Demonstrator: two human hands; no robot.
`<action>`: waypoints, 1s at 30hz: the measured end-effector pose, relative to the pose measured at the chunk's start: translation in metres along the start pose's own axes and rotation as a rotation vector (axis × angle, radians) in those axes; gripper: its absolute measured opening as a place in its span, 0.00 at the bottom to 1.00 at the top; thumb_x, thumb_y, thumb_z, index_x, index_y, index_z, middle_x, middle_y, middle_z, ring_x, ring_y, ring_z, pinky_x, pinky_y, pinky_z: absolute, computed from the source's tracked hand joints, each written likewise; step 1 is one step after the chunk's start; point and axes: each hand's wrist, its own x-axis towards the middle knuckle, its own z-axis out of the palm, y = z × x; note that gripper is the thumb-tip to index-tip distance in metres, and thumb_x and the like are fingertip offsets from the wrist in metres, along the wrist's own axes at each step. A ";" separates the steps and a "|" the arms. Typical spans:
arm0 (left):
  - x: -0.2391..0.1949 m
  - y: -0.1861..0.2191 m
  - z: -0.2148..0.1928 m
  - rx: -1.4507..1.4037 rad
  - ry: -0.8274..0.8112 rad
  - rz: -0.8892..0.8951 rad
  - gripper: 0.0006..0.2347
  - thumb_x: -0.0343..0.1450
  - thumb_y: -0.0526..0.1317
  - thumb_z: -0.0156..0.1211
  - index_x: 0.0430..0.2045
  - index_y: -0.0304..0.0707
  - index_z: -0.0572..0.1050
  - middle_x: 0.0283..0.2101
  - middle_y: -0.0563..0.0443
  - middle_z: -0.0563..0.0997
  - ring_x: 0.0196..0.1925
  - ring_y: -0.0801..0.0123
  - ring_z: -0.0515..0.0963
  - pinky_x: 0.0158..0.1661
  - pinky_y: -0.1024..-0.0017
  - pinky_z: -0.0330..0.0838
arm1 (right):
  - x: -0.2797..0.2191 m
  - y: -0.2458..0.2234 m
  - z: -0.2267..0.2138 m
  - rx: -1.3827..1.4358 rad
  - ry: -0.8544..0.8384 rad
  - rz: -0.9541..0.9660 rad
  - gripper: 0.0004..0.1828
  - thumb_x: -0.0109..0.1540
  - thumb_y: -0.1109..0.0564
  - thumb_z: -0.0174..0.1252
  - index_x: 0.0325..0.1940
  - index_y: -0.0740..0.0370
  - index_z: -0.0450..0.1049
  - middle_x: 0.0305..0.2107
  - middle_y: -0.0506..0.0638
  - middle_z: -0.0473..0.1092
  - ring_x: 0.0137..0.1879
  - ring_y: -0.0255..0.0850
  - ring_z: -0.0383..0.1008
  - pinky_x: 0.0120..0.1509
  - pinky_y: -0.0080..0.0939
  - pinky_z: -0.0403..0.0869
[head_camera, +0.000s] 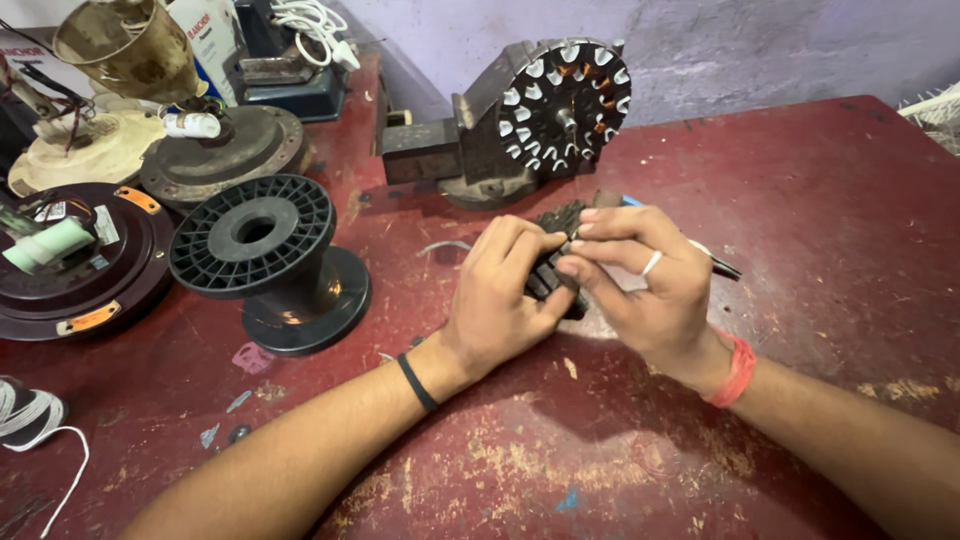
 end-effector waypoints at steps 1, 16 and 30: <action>0.000 0.000 0.001 0.003 0.003 -0.005 0.15 0.65 0.35 0.71 0.41 0.29 0.75 0.41 0.41 0.75 0.45 0.51 0.78 0.47 0.60 0.74 | 0.002 -0.001 0.001 0.016 0.016 0.044 0.06 0.66 0.61 0.68 0.43 0.66 0.80 0.43 0.54 0.75 0.52 0.41 0.79 0.57 0.37 0.77; 0.000 -0.001 0.002 0.003 0.018 -0.007 0.15 0.64 0.34 0.72 0.40 0.30 0.74 0.39 0.41 0.74 0.44 0.48 0.76 0.46 0.58 0.72 | 0.006 -0.001 0.006 0.310 0.107 0.502 0.05 0.69 0.61 0.64 0.40 0.66 0.78 0.39 0.52 0.76 0.45 0.34 0.75 0.50 0.35 0.75; 0.000 -0.004 0.002 0.025 0.006 -0.001 0.15 0.62 0.34 0.71 0.39 0.30 0.74 0.39 0.40 0.73 0.44 0.47 0.74 0.46 0.57 0.70 | 0.002 -0.004 0.006 0.046 0.014 -0.063 0.06 0.62 0.64 0.67 0.39 0.68 0.77 0.39 0.55 0.74 0.53 0.44 0.78 0.56 0.41 0.76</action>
